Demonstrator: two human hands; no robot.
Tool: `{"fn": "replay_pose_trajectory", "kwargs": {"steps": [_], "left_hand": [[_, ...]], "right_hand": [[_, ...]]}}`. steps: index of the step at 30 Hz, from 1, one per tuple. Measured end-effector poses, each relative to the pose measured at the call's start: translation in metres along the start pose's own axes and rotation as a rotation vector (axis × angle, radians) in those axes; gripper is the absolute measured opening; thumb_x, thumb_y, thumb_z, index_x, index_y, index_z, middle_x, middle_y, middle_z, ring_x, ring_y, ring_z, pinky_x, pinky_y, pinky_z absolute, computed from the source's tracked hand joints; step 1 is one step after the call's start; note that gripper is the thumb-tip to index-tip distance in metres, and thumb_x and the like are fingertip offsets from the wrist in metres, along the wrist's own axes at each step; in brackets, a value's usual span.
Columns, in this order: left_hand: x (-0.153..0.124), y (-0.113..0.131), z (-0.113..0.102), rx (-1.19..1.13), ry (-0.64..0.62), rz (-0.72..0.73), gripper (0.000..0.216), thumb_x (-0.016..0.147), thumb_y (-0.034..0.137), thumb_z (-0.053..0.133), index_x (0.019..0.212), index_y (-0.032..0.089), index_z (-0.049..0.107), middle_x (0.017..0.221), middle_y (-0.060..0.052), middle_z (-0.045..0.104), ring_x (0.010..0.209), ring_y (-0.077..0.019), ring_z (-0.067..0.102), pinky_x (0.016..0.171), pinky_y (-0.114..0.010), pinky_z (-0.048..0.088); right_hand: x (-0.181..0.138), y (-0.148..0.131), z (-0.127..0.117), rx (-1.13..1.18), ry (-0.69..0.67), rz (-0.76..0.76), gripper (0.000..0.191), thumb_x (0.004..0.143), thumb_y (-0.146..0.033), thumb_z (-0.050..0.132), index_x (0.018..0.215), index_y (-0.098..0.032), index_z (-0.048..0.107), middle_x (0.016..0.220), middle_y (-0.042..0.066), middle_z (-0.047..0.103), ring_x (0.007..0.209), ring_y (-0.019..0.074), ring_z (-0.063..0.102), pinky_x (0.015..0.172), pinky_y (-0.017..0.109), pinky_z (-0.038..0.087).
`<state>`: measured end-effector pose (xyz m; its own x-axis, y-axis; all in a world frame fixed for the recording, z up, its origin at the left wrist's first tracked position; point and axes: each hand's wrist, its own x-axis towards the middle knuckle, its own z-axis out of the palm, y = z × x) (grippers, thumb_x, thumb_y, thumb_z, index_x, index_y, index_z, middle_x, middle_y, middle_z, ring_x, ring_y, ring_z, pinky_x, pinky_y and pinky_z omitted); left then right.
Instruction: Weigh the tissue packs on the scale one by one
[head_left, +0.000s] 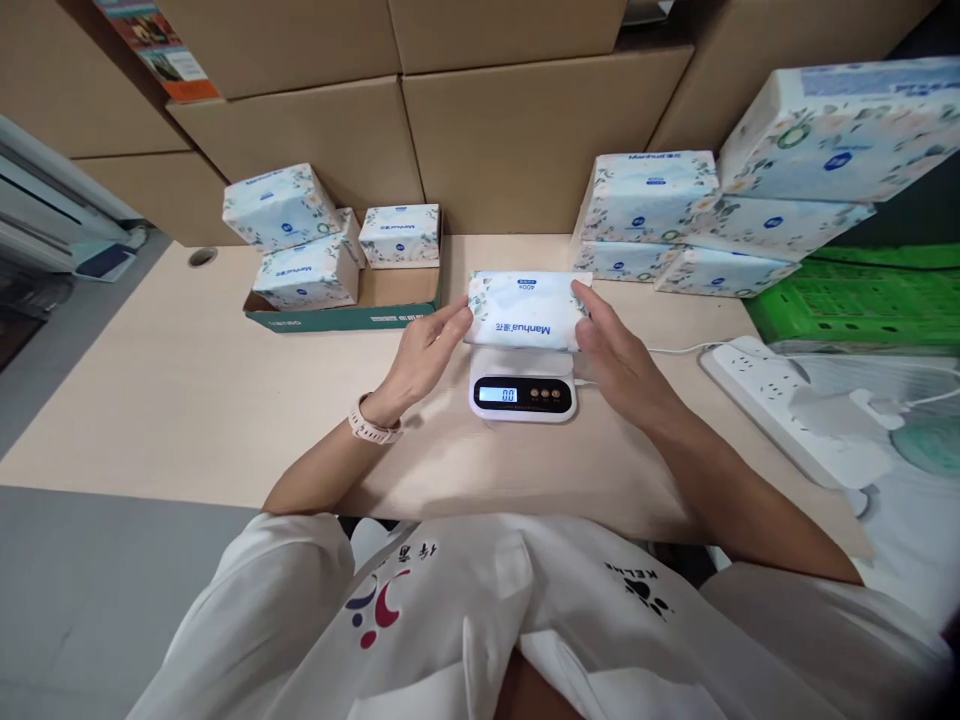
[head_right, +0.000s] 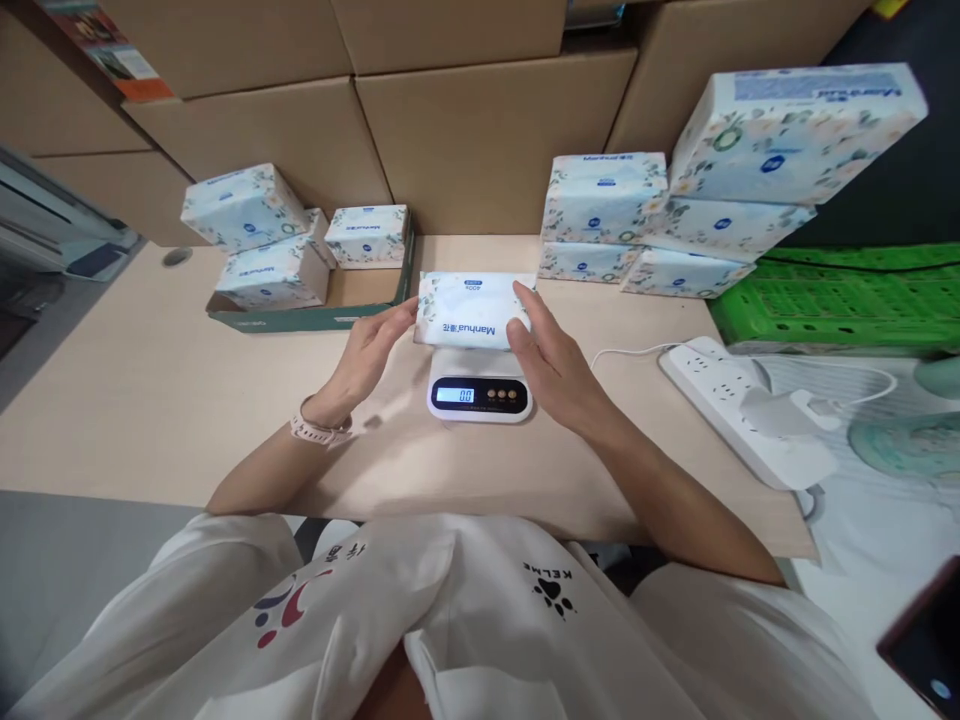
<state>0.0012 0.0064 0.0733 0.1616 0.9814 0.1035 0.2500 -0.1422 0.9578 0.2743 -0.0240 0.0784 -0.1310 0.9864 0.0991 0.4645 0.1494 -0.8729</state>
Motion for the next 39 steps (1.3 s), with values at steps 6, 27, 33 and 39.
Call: {"fn": "replay_pose_trajectory", "kwargs": {"steps": [6,27,33,39], "left_hand": [[-0.001,-0.015,0.005,-0.059,-0.011,-0.045,0.063,0.102,0.067,0.063,0.148,0.023,0.072,0.162,-0.006,0.064,0.159,-0.0318,0.053,0.137,-0.045,0.036],[-0.021,-0.062,0.006,-0.457,0.175,-0.363,0.063,0.103,0.054,0.047,0.151,0.016,0.061,0.168,-0.015,0.057,0.160,-0.0299,0.053,0.140,-0.045,0.036],[-0.020,-0.063,0.005,-0.472,0.183,-0.366,0.062,0.101,0.053,0.048,0.146,0.014,0.064,0.163,-0.016,0.062,0.156,-0.0297,0.057,0.139,-0.047,0.036],[-0.021,-0.061,0.005,-0.464,0.180,-0.355,0.062,0.101,0.053,0.048,0.144,0.013,0.066,0.162,-0.017,0.063,0.156,-0.0306,0.058,0.139,-0.046,0.037]], "right_hand": [[0.003,0.034,0.005,0.064,0.080,0.016,0.082,0.101,-0.083,0.044,0.169,-0.037,0.042,0.179,0.005,0.043,0.164,0.0356,0.046,0.136,0.062,0.038],[-0.013,0.076,0.015,0.182,0.474,-0.008,0.071,0.104,-0.078,0.037,0.155,-0.034,0.057,0.158,0.013,0.065,0.142,0.0346,0.067,0.125,0.065,0.049],[-0.013,0.076,0.013,0.122,0.483,-0.023,0.068,0.106,-0.075,0.031,0.156,-0.036,0.056,0.157,0.012,0.066,0.140,0.0331,0.069,0.123,0.064,0.050],[-0.014,0.076,0.013,0.161,0.480,-0.016,0.069,0.106,-0.077,0.033,0.152,-0.033,0.060,0.155,0.012,0.068,0.137,0.0323,0.071,0.123,0.062,0.051]]}}
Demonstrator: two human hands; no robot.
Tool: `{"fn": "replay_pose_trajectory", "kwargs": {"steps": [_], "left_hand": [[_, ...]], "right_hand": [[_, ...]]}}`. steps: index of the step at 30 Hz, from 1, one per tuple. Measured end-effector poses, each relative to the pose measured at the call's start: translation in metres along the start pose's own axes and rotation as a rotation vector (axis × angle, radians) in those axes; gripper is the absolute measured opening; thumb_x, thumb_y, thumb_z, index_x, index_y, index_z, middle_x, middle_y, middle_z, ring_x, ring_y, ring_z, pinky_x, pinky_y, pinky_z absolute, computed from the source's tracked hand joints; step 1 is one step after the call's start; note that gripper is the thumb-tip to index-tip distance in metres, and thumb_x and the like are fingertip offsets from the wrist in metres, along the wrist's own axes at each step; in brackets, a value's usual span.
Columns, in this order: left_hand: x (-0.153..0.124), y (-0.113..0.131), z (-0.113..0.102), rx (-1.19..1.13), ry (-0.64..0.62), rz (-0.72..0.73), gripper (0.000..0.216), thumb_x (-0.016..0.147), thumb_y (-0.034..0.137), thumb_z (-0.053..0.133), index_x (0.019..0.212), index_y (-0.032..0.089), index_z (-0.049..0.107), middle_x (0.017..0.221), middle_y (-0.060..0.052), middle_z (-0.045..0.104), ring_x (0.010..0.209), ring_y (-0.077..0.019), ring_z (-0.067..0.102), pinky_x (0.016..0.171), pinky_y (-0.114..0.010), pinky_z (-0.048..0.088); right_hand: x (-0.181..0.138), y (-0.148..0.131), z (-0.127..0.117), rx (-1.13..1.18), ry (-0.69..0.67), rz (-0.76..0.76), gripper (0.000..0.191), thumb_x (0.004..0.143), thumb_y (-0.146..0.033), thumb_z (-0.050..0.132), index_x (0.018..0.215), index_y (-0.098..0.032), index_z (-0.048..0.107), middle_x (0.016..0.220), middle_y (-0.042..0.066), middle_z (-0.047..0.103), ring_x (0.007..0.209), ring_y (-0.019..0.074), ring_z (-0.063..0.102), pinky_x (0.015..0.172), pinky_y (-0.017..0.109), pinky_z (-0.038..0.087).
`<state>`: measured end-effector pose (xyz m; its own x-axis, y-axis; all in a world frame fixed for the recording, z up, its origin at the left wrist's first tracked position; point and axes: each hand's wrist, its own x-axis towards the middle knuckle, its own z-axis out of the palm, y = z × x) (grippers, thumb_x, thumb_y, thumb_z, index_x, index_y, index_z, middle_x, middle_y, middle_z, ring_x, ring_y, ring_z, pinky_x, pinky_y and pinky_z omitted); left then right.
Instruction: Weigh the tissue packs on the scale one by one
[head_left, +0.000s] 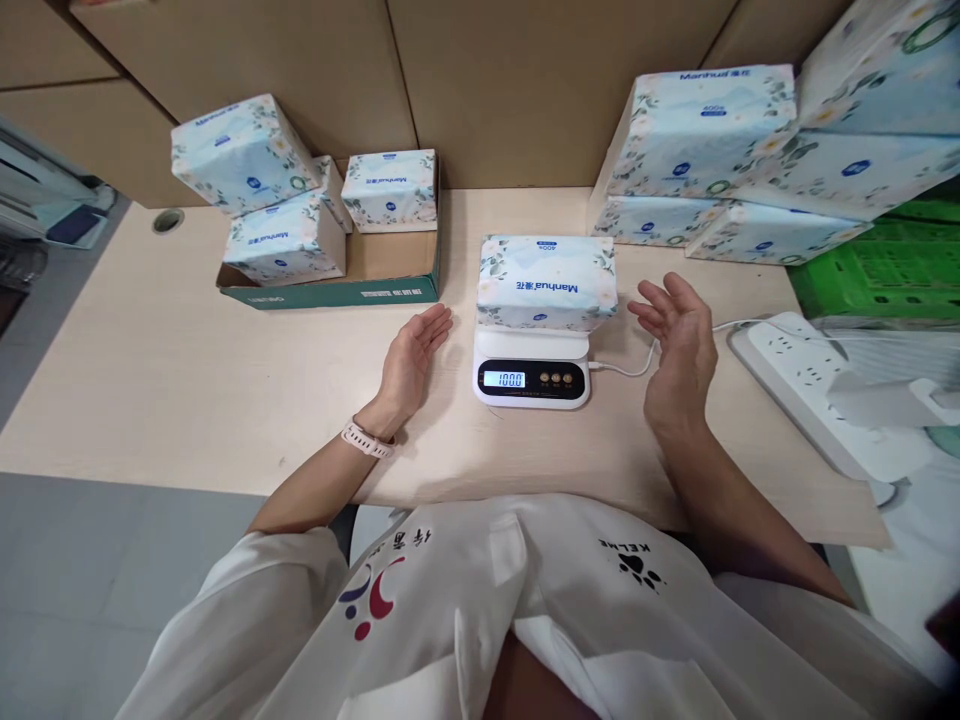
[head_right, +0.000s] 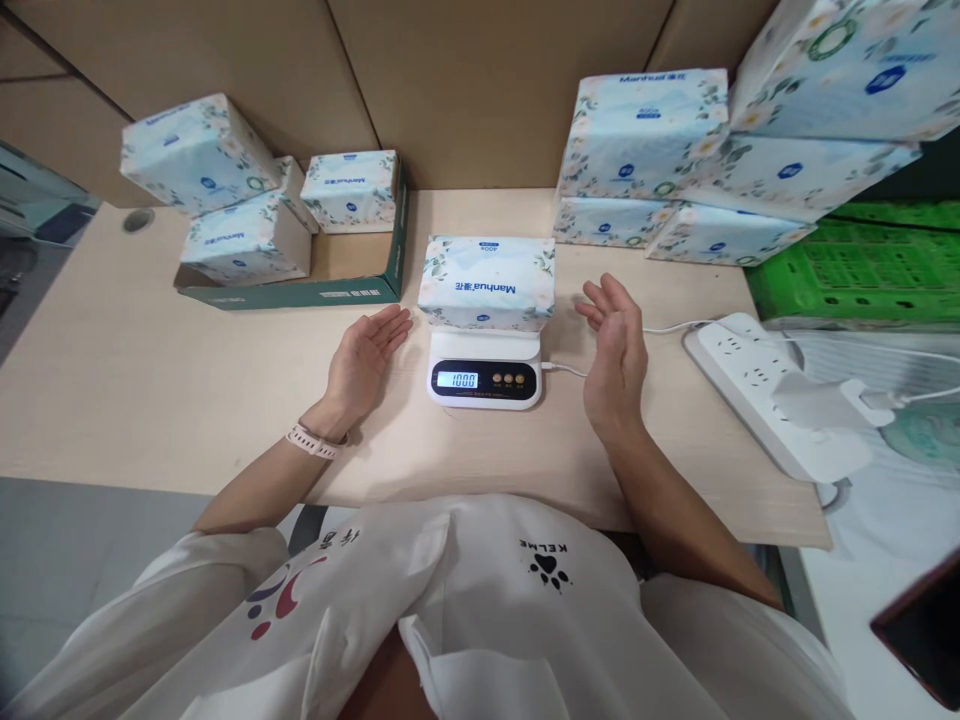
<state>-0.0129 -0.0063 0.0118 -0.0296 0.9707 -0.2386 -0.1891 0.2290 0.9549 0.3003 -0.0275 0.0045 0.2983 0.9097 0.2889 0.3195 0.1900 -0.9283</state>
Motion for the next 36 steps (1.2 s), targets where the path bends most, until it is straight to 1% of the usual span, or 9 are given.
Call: {"fn": "replay_pose_trajectory", "kwargs": {"steps": [2,6,9,14,19,23,26,31,36], "left_hand": [[-0.0003,0.0004,0.0003,0.011,-0.001,0.000,0.063,0.101,0.054,0.048,0.144,0.013,0.067,0.161,-0.017,0.063,0.156,-0.0305,0.058,0.138,-0.045,0.038],[0.0002,0.0004,0.0002,0.026,0.003,0.002,0.059,0.102,0.053,0.045,0.140,0.015,0.069,0.158,-0.015,0.067,0.153,-0.0278,0.060,0.137,-0.044,0.040],[0.0007,0.0002,0.0004,0.019,0.008,0.004,0.055,0.103,0.051,0.044,0.136,0.016,0.071,0.155,-0.013,0.069,0.151,-0.0270,0.062,0.137,-0.044,0.040],[0.0007,0.0002,0.0006,0.005,0.011,0.008,0.056,0.102,0.050,0.046,0.136,0.013,0.071,0.156,-0.016,0.068,0.151,-0.0283,0.062,0.137,-0.045,0.040],[0.0008,-0.0002,-0.0004,0.035,-0.004,0.015,0.061,0.100,0.056,0.048,0.138,0.013,0.071,0.159,-0.017,0.066,0.154,-0.0307,0.059,0.138,-0.047,0.039],[0.0010,-0.0008,-0.0007,0.031,0.002,0.013,0.061,0.100,0.057,0.049,0.137,0.013,0.071,0.158,-0.017,0.066,0.154,-0.0312,0.058,0.138,-0.047,0.038],[0.0013,-0.0019,-0.0011,0.015,0.005,0.010,0.059,0.100,0.057,0.050,0.133,0.013,0.073,0.157,-0.017,0.067,0.154,-0.0314,0.059,0.138,-0.047,0.038],[0.0028,-0.0050,-0.0027,-0.041,0.012,0.018,0.052,0.099,0.056,0.055,0.123,0.015,0.077,0.149,-0.015,0.073,0.149,-0.0311,0.063,0.137,-0.048,0.038],[0.0025,-0.0049,-0.0020,-0.060,0.016,0.014,0.047,0.100,0.053,0.055,0.118,0.016,0.078,0.144,-0.014,0.076,0.146,-0.0297,0.065,0.137,-0.047,0.039]], "right_hand": [[-0.0002,0.0002,0.0004,0.002,-0.005,-0.006,0.069,0.106,-0.077,0.033,0.152,-0.033,0.060,0.153,0.012,0.069,0.136,0.0320,0.072,0.123,0.062,0.051],[-0.0009,0.0000,0.0015,-0.045,-0.023,-0.012,0.071,0.107,-0.077,0.027,0.153,-0.033,0.059,0.152,0.012,0.070,0.135,0.0311,0.073,0.123,0.062,0.051],[-0.0017,-0.0010,0.0017,-0.009,-0.019,-0.025,0.069,0.107,-0.076,0.033,0.152,-0.031,0.060,0.150,0.012,0.072,0.134,0.0309,0.074,0.124,0.063,0.051],[-0.0020,-0.0020,0.0016,0.007,-0.017,-0.029,0.067,0.107,-0.075,0.034,0.148,-0.031,0.063,0.148,0.013,0.073,0.133,0.0301,0.074,0.123,0.061,0.052],[-0.0006,0.0002,0.0027,0.022,-0.006,-0.049,0.066,0.106,-0.075,0.037,0.146,-0.031,0.065,0.146,0.012,0.074,0.133,0.0321,0.074,0.123,0.065,0.052],[-0.0002,-0.0017,0.0033,0.019,-0.011,-0.042,0.067,0.106,-0.076,0.036,0.144,-0.030,0.066,0.145,0.014,0.073,0.134,0.0334,0.073,0.122,0.064,0.052],[-0.0010,-0.0035,0.0035,0.007,-0.013,-0.023,0.069,0.105,-0.078,0.035,0.142,-0.030,0.068,0.146,0.013,0.073,0.134,0.0328,0.073,0.122,0.063,0.053],[-0.0019,-0.0028,0.0045,0.106,0.007,-0.011,0.061,0.105,-0.074,0.045,0.137,-0.030,0.072,0.141,0.009,0.077,0.130,0.0308,0.074,0.122,0.062,0.052],[-0.0013,-0.0038,0.0056,0.114,0.011,0.006,0.064,0.104,-0.077,0.046,0.135,-0.028,0.073,0.140,0.011,0.076,0.131,0.0320,0.074,0.122,0.062,0.052]]}}
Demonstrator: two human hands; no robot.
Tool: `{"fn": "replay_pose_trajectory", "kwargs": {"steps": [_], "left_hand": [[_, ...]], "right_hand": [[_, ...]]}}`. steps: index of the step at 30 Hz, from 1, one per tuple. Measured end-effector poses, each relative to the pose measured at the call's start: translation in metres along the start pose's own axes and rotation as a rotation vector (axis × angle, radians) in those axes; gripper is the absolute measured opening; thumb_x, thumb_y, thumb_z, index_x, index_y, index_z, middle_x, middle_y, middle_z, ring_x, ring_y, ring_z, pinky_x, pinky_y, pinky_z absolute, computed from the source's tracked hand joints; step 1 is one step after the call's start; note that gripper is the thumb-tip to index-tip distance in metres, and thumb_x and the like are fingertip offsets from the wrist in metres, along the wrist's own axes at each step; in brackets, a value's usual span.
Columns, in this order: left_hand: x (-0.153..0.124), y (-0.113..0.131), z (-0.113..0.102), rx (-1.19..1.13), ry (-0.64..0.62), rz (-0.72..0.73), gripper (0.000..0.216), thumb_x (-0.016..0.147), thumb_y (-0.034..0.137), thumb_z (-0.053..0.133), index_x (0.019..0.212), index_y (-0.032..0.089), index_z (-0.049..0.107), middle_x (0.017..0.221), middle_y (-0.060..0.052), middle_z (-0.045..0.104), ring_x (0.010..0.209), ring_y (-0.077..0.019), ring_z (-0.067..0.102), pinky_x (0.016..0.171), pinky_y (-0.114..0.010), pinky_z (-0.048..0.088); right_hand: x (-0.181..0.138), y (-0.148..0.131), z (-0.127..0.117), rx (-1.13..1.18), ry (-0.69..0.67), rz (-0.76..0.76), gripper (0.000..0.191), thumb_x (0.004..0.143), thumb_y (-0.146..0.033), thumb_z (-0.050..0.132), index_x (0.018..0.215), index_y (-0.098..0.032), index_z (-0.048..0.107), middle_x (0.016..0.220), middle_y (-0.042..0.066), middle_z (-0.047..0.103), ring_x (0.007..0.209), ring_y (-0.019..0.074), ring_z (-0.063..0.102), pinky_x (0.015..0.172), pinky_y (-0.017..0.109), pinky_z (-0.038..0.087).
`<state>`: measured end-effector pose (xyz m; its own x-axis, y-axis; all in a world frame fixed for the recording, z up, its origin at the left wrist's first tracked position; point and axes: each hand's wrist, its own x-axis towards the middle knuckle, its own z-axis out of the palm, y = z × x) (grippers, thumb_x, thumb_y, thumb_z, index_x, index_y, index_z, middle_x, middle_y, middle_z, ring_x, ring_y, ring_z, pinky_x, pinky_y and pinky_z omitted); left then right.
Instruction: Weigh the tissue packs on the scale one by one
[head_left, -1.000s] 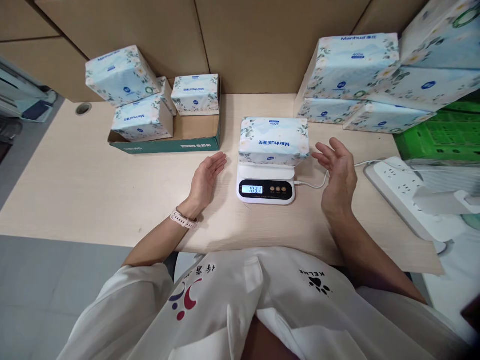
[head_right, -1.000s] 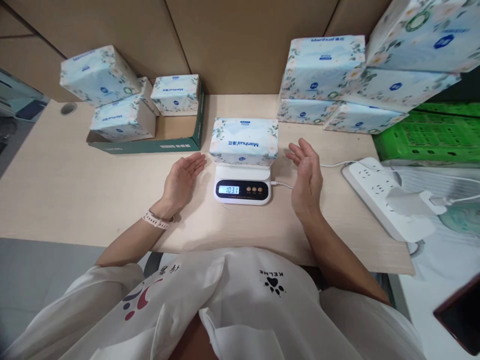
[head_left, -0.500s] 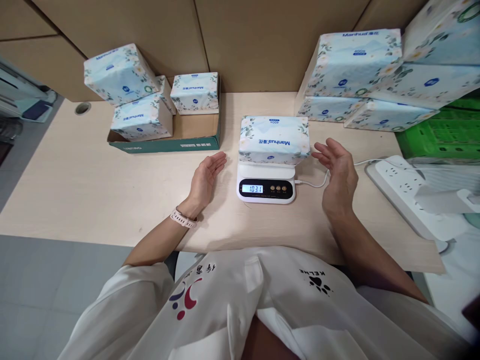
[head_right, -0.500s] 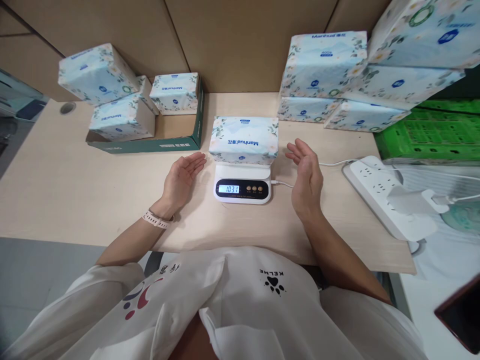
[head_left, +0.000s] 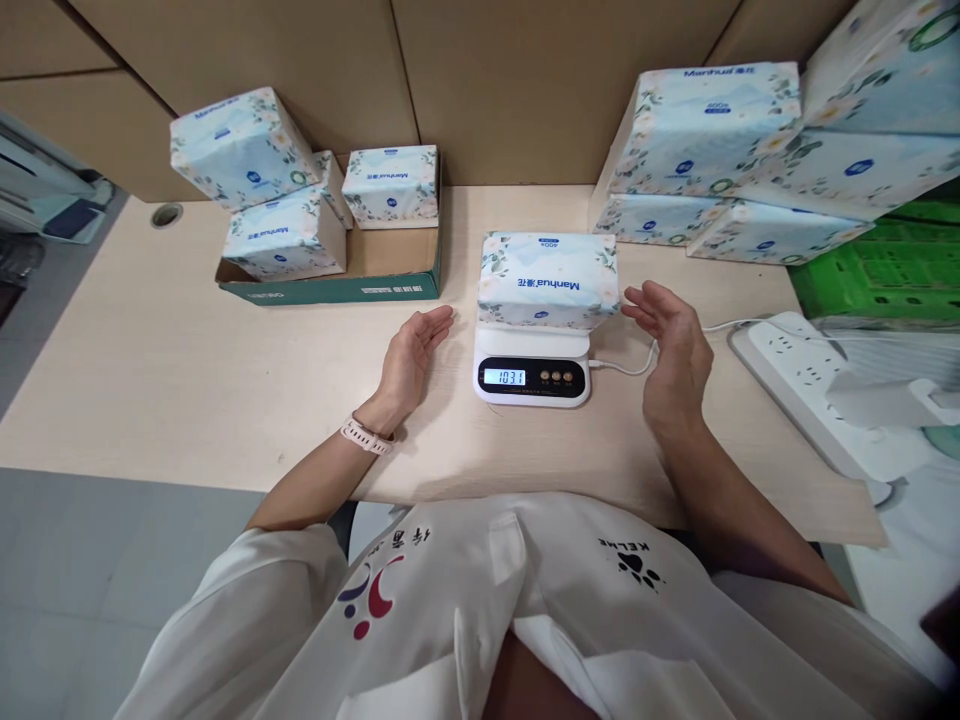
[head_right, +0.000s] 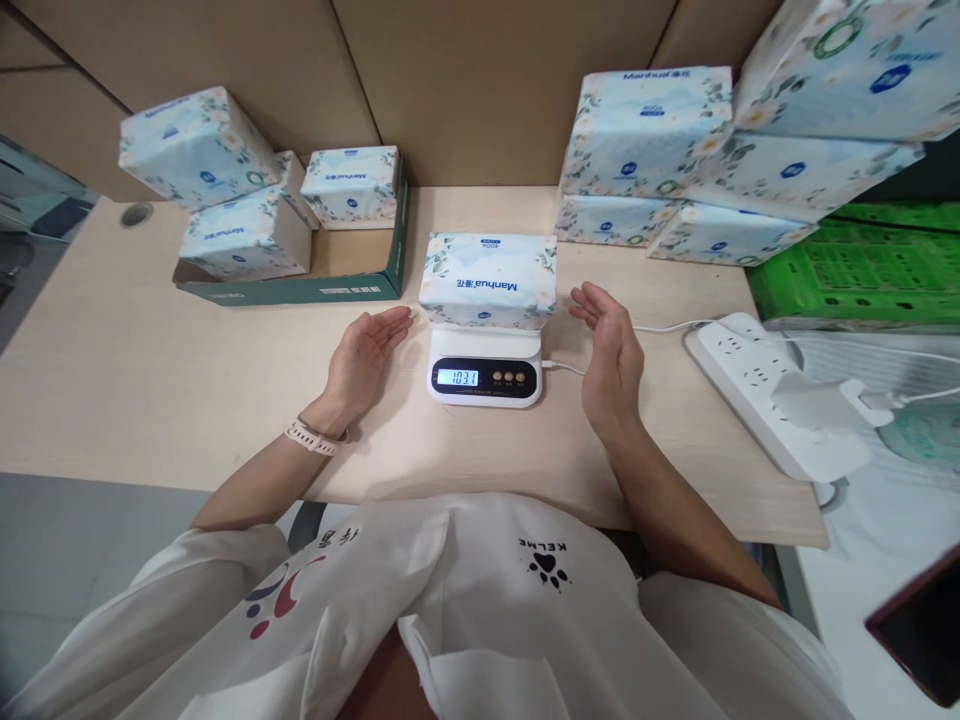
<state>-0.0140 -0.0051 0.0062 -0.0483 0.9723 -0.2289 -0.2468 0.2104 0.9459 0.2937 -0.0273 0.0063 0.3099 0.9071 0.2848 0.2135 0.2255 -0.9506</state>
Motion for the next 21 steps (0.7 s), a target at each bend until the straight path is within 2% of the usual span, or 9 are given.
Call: {"fn": "replay_pose_trajectory", "kwargs": {"steps": [7,16,21], "left_hand": [[-0.0012,0.0017,0.0018,-0.001,0.008,0.009,0.048,0.100,0.053,0.056,0.118,0.013,0.077,0.146,-0.018,0.073,0.146,-0.0314,0.066,0.135,-0.047,0.041],[-0.0014,0.0022,0.0016,0.029,0.008,-0.002,0.046,0.102,0.052,0.052,0.117,0.017,0.077,0.145,-0.013,0.075,0.146,-0.0288,0.065,0.136,-0.047,0.040],[-0.0014,0.0022,0.0023,0.018,0.012,0.003,0.046,0.102,0.050,0.052,0.117,0.015,0.077,0.145,-0.015,0.075,0.146,-0.0291,0.066,0.135,-0.046,0.041]], "right_hand": [[-0.0008,0.0002,-0.0009,-0.008,-0.012,-0.014,0.062,0.106,-0.074,0.045,0.138,-0.028,0.073,0.141,0.011,0.076,0.131,0.0320,0.074,0.122,0.062,0.052],[-0.0003,-0.0014,0.0001,-0.014,-0.013,0.001,0.066,0.103,-0.078,0.046,0.136,-0.028,0.073,0.141,0.011,0.075,0.135,0.0336,0.072,0.125,0.064,0.050],[-0.0003,-0.0028,0.0006,0.001,-0.015,-0.008,0.065,0.103,-0.078,0.047,0.135,-0.028,0.073,0.141,0.012,0.076,0.136,0.0338,0.072,0.125,0.064,0.049]]}}
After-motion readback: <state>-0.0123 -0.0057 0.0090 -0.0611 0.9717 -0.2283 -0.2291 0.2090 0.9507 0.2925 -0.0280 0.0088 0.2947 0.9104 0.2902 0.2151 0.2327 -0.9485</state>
